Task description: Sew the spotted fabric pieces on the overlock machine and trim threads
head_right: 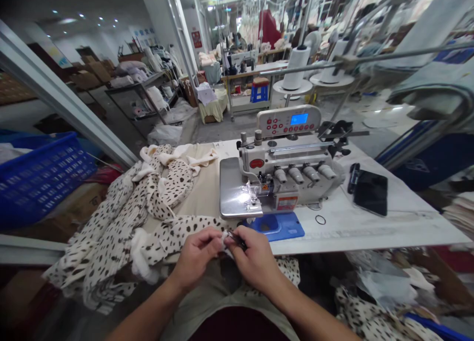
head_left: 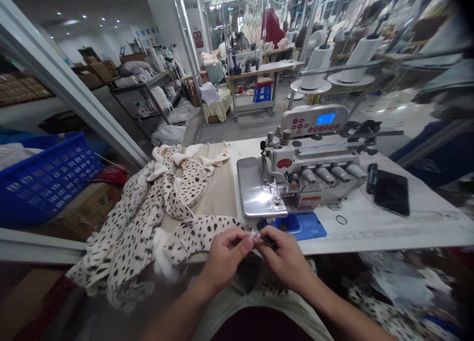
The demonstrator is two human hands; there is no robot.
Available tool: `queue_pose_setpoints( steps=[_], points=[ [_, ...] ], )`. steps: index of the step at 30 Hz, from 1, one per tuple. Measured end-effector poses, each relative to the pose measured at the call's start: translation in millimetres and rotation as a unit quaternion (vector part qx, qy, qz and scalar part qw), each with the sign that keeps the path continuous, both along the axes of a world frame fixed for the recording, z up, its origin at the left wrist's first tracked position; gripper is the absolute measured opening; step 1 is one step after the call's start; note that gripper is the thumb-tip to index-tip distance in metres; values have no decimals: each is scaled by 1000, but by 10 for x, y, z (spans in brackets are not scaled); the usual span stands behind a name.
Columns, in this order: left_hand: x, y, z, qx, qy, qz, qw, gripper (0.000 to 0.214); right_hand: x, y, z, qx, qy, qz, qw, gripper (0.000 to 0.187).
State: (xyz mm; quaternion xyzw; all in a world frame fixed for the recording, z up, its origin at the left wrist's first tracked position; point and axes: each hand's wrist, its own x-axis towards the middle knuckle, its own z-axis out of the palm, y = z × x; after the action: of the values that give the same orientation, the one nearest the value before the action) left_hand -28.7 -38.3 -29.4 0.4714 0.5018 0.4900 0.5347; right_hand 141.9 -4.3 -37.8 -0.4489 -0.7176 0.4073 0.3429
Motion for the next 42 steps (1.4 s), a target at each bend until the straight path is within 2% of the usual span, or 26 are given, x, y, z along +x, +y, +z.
queue_pose_setpoints(
  steps=[2,4,6,8,9,10,12,13,15,17,18,20,21,23,26,30,34,39,42],
  points=[
    [35,0,-22,-13,8,7,1000,28,-13,-2,8,-9,3,-4,1000,28],
    [7,57,12,-72,-32,21,997,30,-2,-9,33,-17,17,-10,1000,24],
    [-147,195,171,-131,-115,63,983,30,48,-29,75,-4,39,-24,999,19],
    [-421,396,474,-131,-192,150,961,27,128,-58,128,20,65,-40,997,15],
    [-571,502,660,-110,-216,205,948,23,169,-73,156,29,77,-43,996,15],
    [-703,600,846,-44,-228,283,931,19,203,-84,183,33,87,-42,995,16],
    [-838,743,1146,161,-202,402,879,15,230,-88,231,34,110,-34,993,19],
    [-818,779,1228,219,-155,413,870,16,215,-77,251,35,124,-31,991,19],
    [-613,782,1225,257,-16,367,894,18,134,-34,277,33,161,-42,985,16],
    [-291,717,1045,240,145,225,933,15,19,27,280,21,208,-70,975,18],
    [-133,671,925,237,207,147,938,16,-33,57,272,11,229,-85,970,22],
    [101,579,705,253,294,18,921,10,-101,107,238,-13,256,-109,960,25],
    [165,540,630,263,317,-27,911,7,-110,125,216,-23,258,-121,958,27],
    [196,492,572,275,332,-97,897,23,-88,145,176,-40,242,-146,958,28],
    [116,534,655,271,335,-144,891,31,-1,152,168,-40,211,-164,963,25],
    [31,763,798,285,347,-173,877,31,112,162,259,-4,197,-137,971,22],
    [29,978,833,201,317,-262,889,25,179,168,314,-9,201,-121,972,22],
    [54,1054,835,158,299,-268,902,16,172,160,250,-15,234,-204,950,26],
    [55,1059,834,133,285,-300,901,16,164,141,202,7,232,-215,949,23]
  ],
)
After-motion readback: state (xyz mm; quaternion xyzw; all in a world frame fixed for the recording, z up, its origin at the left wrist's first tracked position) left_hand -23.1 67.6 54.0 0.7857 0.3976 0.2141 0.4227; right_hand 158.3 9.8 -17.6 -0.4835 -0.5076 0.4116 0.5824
